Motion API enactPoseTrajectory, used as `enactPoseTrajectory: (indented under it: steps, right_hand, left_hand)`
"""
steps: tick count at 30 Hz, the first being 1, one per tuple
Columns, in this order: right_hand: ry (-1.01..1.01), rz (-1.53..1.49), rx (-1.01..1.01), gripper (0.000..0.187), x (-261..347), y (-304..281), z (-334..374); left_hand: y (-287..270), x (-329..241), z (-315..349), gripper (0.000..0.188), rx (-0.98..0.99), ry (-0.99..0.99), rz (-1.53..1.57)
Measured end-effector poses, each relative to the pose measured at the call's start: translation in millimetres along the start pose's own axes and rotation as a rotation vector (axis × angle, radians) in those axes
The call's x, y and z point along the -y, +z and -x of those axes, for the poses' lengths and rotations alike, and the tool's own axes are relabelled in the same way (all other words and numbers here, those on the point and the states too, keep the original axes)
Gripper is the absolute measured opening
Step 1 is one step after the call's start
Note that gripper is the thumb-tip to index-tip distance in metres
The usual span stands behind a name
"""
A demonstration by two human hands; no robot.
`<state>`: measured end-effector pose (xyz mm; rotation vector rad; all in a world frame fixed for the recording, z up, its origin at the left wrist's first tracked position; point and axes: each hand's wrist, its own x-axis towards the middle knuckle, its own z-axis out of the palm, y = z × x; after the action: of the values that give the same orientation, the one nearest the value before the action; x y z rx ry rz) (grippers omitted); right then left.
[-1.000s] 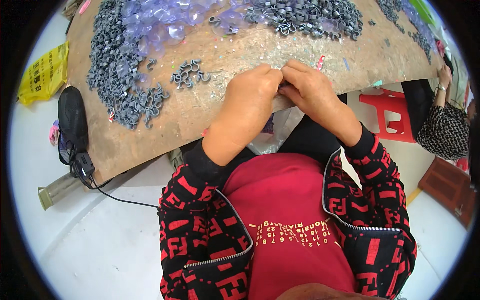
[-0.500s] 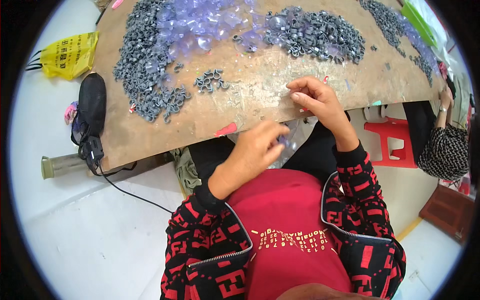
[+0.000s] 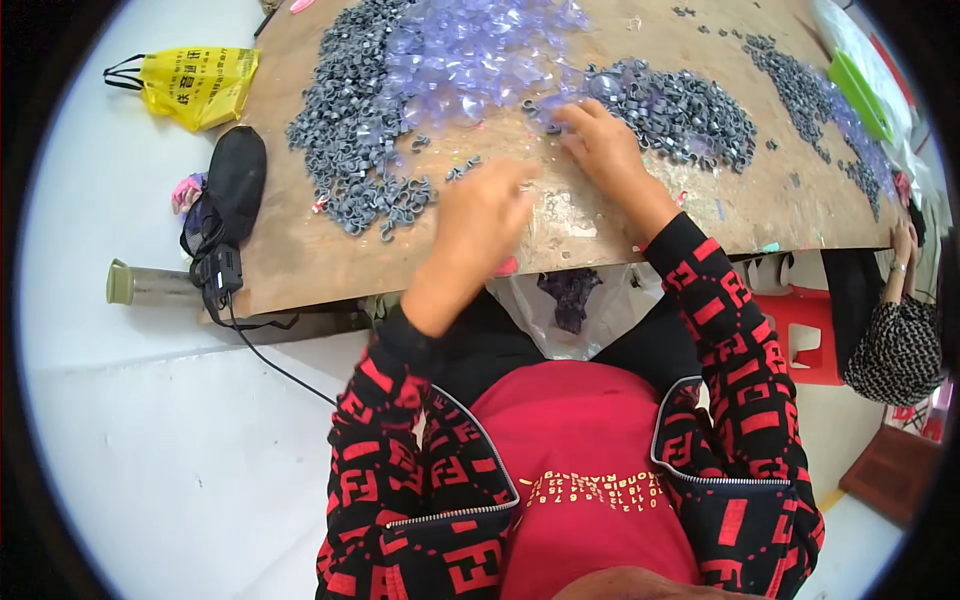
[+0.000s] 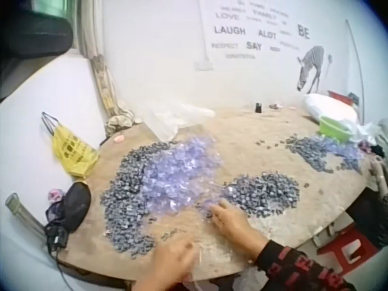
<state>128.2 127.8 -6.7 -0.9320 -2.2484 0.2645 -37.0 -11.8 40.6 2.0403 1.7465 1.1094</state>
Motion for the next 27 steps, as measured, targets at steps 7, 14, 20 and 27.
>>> enactPoseTrajectory:
  steps: [7, 14, 20, 27]
  right_hand:
    - [0.089, -0.203, 0.046, 0.011, 7.7, -11.4, 14.2]
    - [0.340, -0.313, 0.065, 0.017, 4.8, -36.3, 39.3]
    - [0.459, -0.571, 0.155, 0.025, 4.1, -54.6, 53.4]
    - [0.509, -0.765, 0.063, 0.015, 2.2, -54.7, 79.9]
  left_hand:
    - [-7.0, 88.1, -79.1, 0.018, -0.201, 0.241, -0.465]
    - [-3.1, 102.8, -84.6, 0.008, -0.229, 0.191, -0.386]
    - [0.9, 94.1, -69.4, 0.009, -0.288, -0.037, -0.190]
    - [18.6, 92.4, -63.4, 0.007, -0.187, -0.469, 0.492]
